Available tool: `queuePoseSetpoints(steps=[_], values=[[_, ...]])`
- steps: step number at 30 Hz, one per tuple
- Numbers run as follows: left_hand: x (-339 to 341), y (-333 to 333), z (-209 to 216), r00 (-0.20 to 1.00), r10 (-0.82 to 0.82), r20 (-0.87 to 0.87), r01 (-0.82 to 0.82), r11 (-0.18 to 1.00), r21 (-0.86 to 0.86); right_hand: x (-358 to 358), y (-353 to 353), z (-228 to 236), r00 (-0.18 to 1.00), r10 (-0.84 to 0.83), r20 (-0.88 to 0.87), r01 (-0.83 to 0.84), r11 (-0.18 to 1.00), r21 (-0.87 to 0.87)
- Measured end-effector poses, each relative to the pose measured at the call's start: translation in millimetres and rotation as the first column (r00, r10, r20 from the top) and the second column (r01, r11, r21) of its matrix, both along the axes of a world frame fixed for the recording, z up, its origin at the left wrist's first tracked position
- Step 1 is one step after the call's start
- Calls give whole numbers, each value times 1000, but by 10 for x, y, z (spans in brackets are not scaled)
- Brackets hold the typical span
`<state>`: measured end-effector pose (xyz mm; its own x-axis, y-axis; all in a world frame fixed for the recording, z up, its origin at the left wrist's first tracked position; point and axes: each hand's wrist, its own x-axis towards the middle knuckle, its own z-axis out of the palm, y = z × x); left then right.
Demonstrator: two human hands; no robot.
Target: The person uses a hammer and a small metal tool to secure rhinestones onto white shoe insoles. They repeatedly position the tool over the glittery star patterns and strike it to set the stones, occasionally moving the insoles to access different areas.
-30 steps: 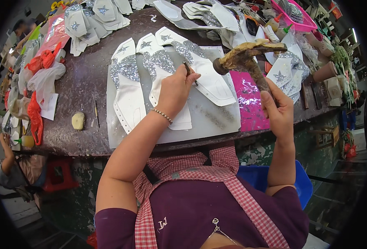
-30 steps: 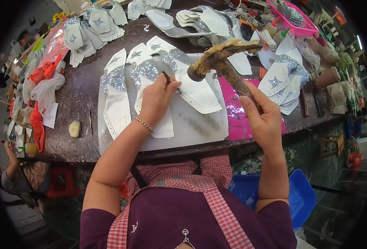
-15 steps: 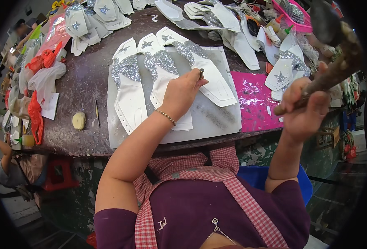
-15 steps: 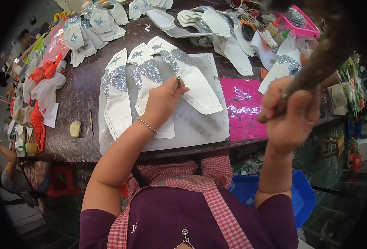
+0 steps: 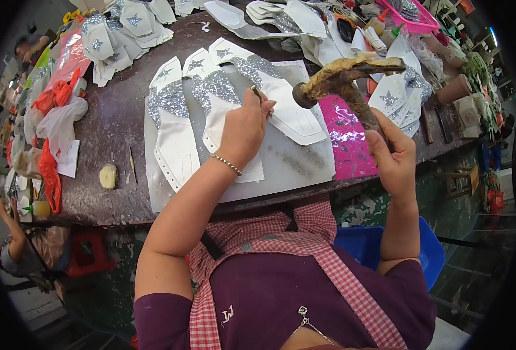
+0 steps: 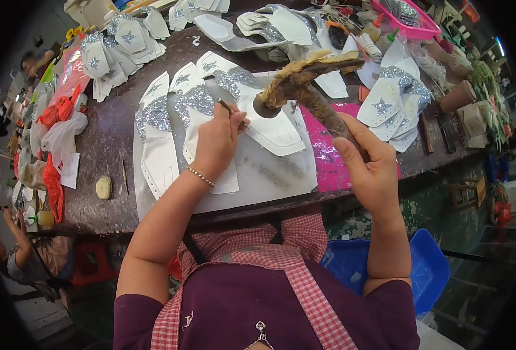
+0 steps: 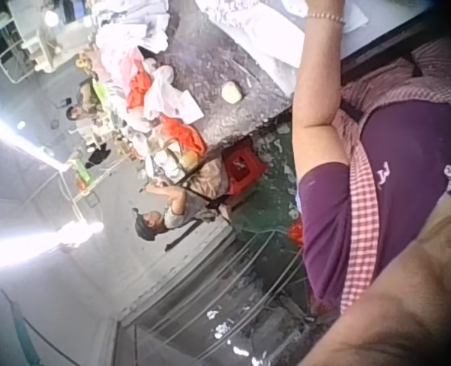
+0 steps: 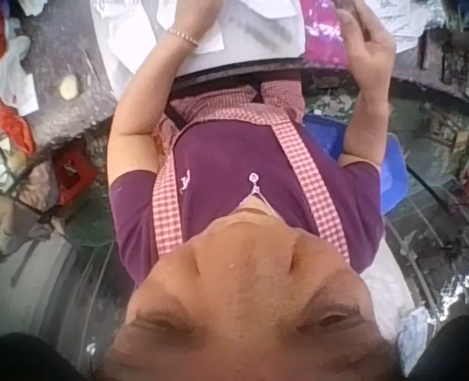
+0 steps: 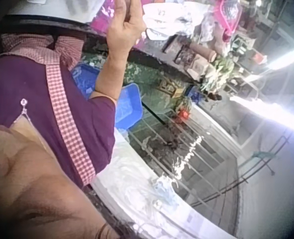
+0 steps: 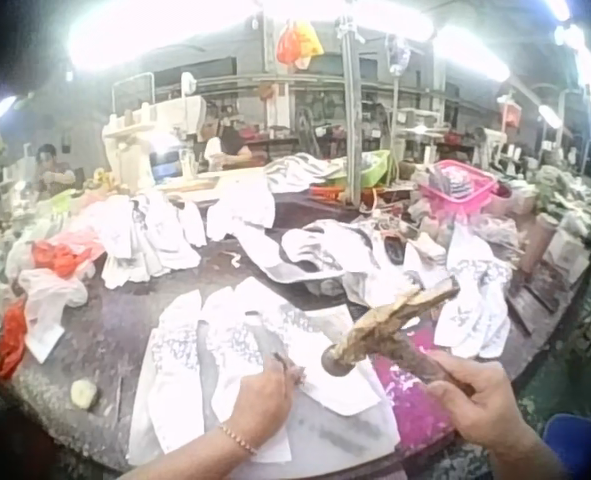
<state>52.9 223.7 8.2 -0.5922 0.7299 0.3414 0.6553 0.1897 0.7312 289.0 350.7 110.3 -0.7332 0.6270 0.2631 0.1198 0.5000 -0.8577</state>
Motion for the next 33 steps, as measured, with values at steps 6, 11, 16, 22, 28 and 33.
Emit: queuePoseSetpoints(steps=[6, 11, 16, 22, 28, 33], values=[[58, -30, 52, 1000, -10, -15, 10, 1000, 7, 92, 66, -60, 1000, -21, 2, 21, 991, -134], [68, -25, 72, 1000, 0, 13, 0, 1000, -24, 35, 75, -157, 999, -23, -48, 19, 995, -94], [39, -45, 42, 992, -37, 124, 32, 999, 40, -6, 82, -139, 999, -24, -37, 20, 994, -108], [0, -114, 52, 978, -179, 104, 173, 983, 63, -63, 101, -67, 991, -9, -131, -15, 984, -176], [20, -74, 109, 987, -157, 46, 158, 987, -34, -96, 102, 25, 975, 13, -220, -30, 997, -74], [60, 1, 162, 983, -174, -58, 172, 984, -42, -166, -98, 443, 764, -21, -645, -68, 991, -113]])
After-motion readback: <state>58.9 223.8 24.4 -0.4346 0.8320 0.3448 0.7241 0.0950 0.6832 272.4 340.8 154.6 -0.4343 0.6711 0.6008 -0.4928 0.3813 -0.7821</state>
